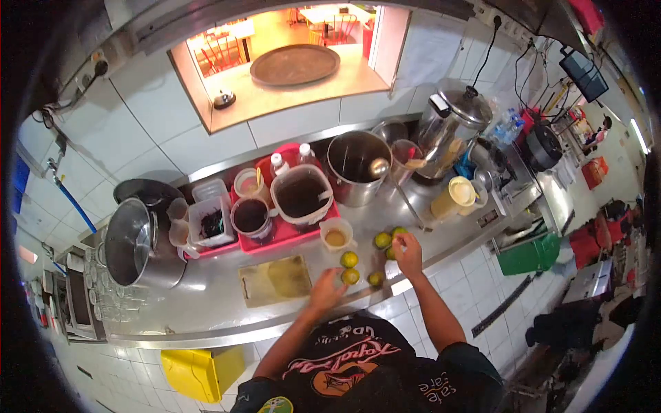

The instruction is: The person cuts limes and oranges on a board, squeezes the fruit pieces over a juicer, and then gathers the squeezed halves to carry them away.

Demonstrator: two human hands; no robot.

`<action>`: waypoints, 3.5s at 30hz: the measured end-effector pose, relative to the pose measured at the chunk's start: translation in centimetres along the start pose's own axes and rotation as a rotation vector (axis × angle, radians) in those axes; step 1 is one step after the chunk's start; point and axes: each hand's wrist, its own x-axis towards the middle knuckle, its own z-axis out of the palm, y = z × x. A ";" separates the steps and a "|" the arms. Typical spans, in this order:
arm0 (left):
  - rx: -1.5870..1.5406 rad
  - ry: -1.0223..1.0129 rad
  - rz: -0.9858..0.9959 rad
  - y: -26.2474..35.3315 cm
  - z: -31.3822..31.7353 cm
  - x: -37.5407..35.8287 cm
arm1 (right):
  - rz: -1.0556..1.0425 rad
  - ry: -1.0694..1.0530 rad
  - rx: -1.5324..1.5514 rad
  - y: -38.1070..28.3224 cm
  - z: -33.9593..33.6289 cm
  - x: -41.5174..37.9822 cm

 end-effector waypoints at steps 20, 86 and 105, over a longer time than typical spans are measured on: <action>-0.045 0.578 -0.243 -1.9 -4.3 -5.0 | -0.146 0.160 -0.285 -9.9 -15.3 18.7; -0.353 0.571 -0.096 -12.3 -8.4 -7.5 | -0.172 -0.880 -0.188 -14.7 20.6 -11.7; -0.349 0.564 -0.137 -11.9 -8.7 -7.3 | -0.078 -0.903 -0.173 -14.5 18.1 -12.9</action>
